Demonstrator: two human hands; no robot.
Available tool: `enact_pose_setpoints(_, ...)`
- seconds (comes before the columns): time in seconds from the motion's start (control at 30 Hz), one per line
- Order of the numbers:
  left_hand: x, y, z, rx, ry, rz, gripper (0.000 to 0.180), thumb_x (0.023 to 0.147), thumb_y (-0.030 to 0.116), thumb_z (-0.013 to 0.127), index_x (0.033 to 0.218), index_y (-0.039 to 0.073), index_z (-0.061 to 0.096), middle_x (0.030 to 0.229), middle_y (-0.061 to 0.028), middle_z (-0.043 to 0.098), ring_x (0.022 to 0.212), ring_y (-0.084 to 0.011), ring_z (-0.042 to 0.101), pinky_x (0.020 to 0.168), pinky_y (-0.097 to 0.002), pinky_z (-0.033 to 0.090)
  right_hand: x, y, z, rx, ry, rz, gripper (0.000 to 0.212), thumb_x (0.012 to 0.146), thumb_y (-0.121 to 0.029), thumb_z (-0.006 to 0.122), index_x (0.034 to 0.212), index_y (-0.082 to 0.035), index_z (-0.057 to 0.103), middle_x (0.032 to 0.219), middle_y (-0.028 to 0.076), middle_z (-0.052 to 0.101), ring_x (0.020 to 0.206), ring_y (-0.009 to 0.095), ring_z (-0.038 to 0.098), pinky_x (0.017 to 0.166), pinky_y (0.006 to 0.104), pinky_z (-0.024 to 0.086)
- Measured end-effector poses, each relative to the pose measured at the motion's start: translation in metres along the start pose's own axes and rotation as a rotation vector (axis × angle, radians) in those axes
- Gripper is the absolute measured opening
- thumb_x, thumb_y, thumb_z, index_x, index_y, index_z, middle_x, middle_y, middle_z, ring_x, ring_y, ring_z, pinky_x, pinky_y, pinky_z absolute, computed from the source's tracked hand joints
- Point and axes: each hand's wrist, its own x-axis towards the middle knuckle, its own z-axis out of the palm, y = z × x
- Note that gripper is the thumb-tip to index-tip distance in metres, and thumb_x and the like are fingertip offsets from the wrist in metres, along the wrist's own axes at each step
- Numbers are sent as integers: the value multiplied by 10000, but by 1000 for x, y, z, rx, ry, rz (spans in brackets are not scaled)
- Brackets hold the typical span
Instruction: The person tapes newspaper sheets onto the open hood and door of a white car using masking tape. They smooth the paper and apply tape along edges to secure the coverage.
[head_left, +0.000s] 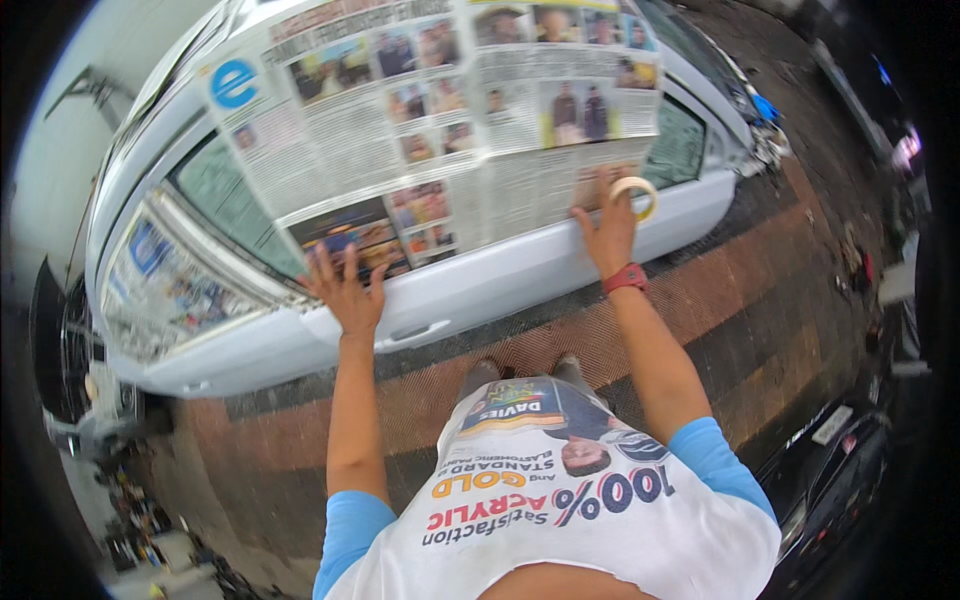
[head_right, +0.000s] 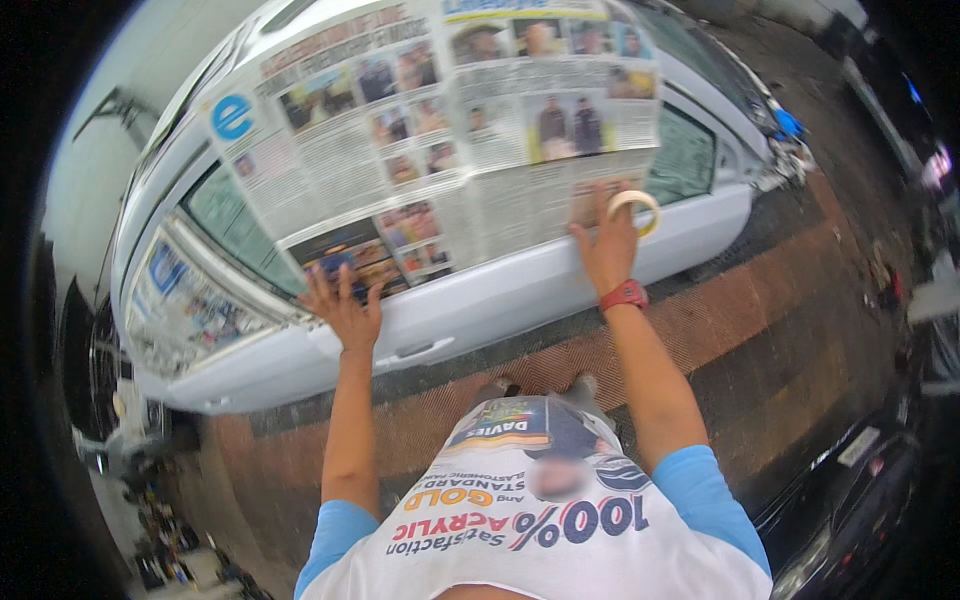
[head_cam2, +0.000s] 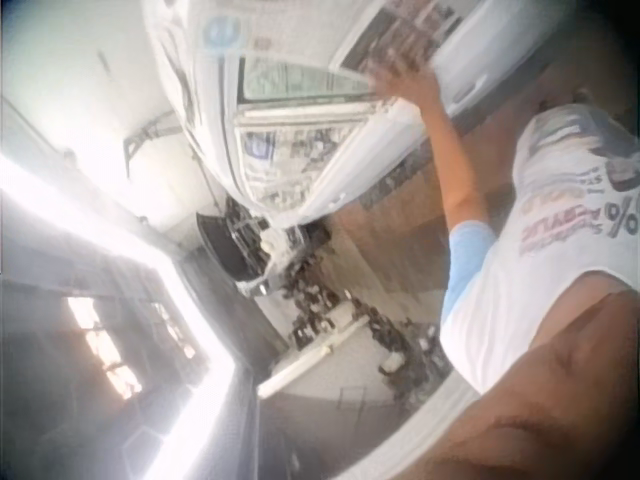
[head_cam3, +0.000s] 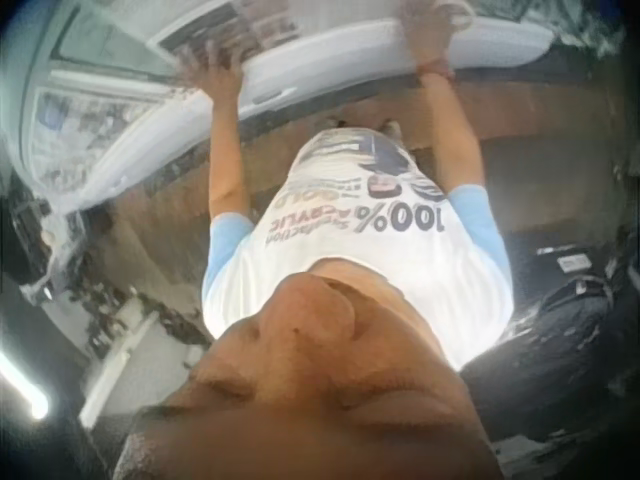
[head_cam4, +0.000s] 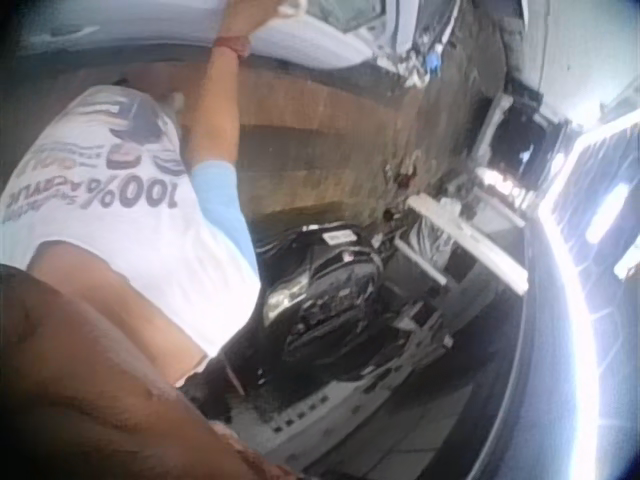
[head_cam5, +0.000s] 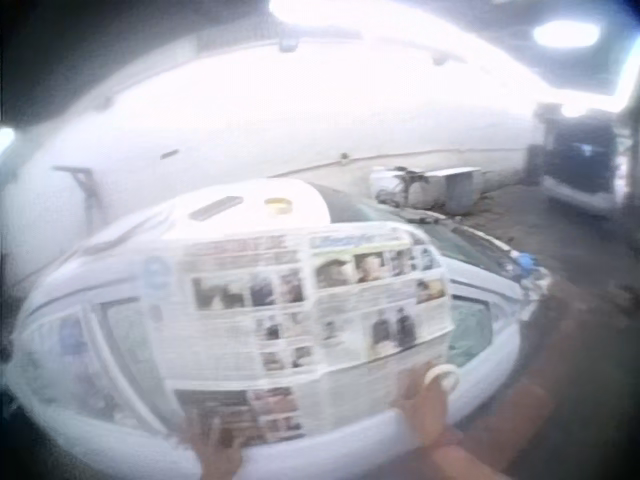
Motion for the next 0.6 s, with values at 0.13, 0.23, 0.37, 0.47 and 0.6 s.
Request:
enact_pose_setpoints(0.13, 2, 11, -8, 50, -156, -100, 718, 956, 493, 815, 1605, 317, 563, 1786, -121, 318, 1655, -421, 230, 1313, -730, 73, 15, 9, -3, 4, 69, -46, 919, 950, -356, 844, 1723, -164, 386, 1757, 349, 269, 1584, 555, 328, 1248, 586, 348)
enact_pose_setpoints(0.23, -4, 17, -16, 39, -163, -194, 702, 954, 480, 820, 1591, 319, 574, 1772, -112, 343, 1646, -413, 250, 1312, -734, 77, 7, 2, -3, 49, 41, -60, 873, 958, -343, 846, 1702, -161, 429, 1753, 351, 277, 1576, 565, 332, 1251, 596, 336)
enact_pose_setpoints(0.37, -26, 24, -20, 65, -165, -316, 628, 1008, 495, 752, 1583, 312, 576, 1760, -109, 365, 1647, -409, 248, 1312, -732, 47, -11, -5, -1, 104, -4, -74, 806, 973, -296, 833, 1677, -153, 468, 1735, 345, 317, 1557, 543, 372, 1236, 589, 344)
enact_pose_setpoints(0.47, -29, 21, -24, 136, -172, -367, 569, 1075, 506, 645, 1606, 316, 567, 1748, -68, 390, 1635, -409, 268, 1302, -750, 37, -17, -12, 1, 81, -17, -61, 769, 980, -282, 824, 1661, -150, 490, 1713, 338, 358, 1527, 523, 413, 1210, 585, 360)
enact_pose_setpoints(0.6, -22, 27, -36, 295, -229, -433, 506, 1090, 507, 619, 1550, 297, 633, 1738, -58, 399, 1622, -414, 281, 1290, -769, 23, -28, -11, -1, 68, -68, -101, 765, 984, -285, 819, 1661, -149, 490, 1711, 334, 362, 1514, 523, 419, 1206, 581, 365)
